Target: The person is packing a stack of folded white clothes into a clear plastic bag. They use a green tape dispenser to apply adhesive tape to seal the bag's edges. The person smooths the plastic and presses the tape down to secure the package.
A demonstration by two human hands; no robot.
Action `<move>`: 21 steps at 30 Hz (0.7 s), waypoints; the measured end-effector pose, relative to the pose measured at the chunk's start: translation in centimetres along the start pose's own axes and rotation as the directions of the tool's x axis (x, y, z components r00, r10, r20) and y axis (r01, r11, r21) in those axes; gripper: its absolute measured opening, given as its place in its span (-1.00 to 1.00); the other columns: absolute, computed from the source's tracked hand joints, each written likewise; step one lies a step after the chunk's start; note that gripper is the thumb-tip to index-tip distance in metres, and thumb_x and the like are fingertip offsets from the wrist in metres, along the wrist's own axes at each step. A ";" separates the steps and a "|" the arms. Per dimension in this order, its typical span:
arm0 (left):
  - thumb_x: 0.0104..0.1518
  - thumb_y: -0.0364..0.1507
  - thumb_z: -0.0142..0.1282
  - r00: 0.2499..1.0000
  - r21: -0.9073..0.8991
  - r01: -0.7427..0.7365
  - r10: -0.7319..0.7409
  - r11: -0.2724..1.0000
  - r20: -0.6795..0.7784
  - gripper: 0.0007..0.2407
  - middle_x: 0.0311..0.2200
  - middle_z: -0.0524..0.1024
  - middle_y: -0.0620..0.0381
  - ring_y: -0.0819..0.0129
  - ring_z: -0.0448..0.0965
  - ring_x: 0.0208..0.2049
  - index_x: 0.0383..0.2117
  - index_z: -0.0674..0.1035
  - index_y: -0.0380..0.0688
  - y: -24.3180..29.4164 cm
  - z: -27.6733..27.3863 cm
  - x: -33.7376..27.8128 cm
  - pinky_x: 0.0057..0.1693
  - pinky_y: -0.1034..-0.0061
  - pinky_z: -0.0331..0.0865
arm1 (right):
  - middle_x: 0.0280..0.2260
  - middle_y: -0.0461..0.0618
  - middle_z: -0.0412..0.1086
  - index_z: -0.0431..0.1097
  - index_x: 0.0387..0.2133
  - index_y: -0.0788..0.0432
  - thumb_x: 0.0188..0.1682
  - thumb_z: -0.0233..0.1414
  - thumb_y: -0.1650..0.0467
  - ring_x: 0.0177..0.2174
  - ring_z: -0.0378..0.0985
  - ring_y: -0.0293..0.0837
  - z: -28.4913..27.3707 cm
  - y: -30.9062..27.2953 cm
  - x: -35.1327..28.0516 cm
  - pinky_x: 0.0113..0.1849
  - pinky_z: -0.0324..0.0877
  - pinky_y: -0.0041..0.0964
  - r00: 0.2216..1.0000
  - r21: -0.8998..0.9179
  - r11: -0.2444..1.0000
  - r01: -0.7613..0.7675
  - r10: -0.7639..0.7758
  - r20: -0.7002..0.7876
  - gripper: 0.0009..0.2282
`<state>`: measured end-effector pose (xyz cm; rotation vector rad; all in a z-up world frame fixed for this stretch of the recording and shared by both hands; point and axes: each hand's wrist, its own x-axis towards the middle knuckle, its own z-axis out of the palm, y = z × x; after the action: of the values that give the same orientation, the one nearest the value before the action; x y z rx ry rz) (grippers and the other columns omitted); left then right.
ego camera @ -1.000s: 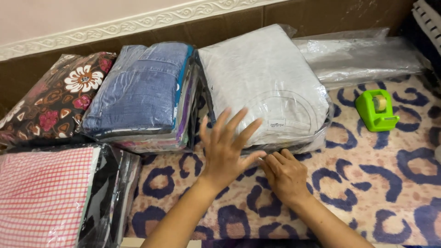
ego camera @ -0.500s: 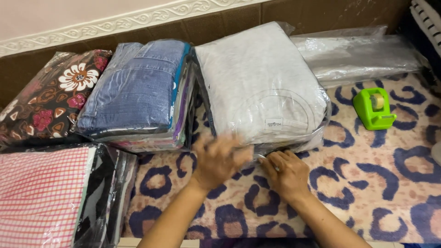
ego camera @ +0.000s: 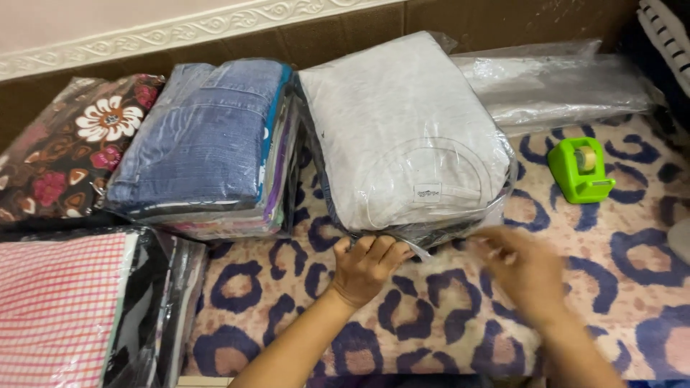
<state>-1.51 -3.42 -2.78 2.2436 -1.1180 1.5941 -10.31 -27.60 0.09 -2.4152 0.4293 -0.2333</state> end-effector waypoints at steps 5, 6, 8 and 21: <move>0.00 0.12 0.39 0.993 0.066 0.085 -0.090 0.994 0.076 -0.59 -0.43 0.29 0.44 0.45 0.28 -0.31 -0.48 0.45 0.23 1.5 1.0 -1.2 -0.05 0.39 -0.05 | -0.27 -0.07 0.62 0.61 -0.09 -0.12 0.14 0.15 0.13 -0.31 0.62 -0.06 -6.6 10.2 6.4 -0.34 0.39 -0.17 0.945 -0.348 0.927 -0.140 0.019 -0.328 -0.78; -0.02 0.14 0.40 0.992 0.108 0.092 -0.101 0.990 0.078 -0.56 -0.44 0.27 0.42 0.44 0.27 -0.32 -0.50 0.43 0.22 1.7 1.0 -1.1 -0.07 0.38 -0.05 | -0.28 -0.03 0.63 0.62 -0.11 -0.18 0.18 0.08 0.08 -0.22 0.66 0.06 -7.9 11.8 7.7 -0.23 0.42 -0.05 0.943 -0.465 0.868 -0.175 0.012 -0.332 -0.76; 0.04 0.15 0.33 0.991 0.135 0.091 -0.103 0.987 0.080 -0.57 -0.43 0.26 0.40 0.43 0.27 -0.31 -0.48 0.40 0.22 2.0 1.1 -1.2 -0.07 0.36 -0.04 | -0.27 -0.02 0.63 0.62 -0.11 -0.21 0.14 0.09 0.09 -0.19 0.64 0.11 -8.5 14.6 10.3 -0.19 0.41 -0.02 0.939 -0.444 0.868 -0.221 0.065 -0.339 -0.77; 0.05 0.16 0.29 0.986 0.196 0.107 -0.130 0.975 0.105 -0.61 -0.42 0.30 0.36 0.39 0.28 -0.32 -0.49 0.45 0.28 2.6 1.4 -1.1 -0.05 0.34 -0.05 | -0.53 0.16 0.55 0.61 -0.18 0.17 0.04 0.22 0.35 -0.54 0.60 -0.06 -10.7 15.7 14.6 -0.38 0.53 -0.24 0.895 0.114 0.896 -0.428 0.438 -0.087 -0.83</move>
<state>-2.34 -5.51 -5.07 2.5031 -0.8701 1.6005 -3.47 -50.55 -0.98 -2.1535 0.9721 -0.1824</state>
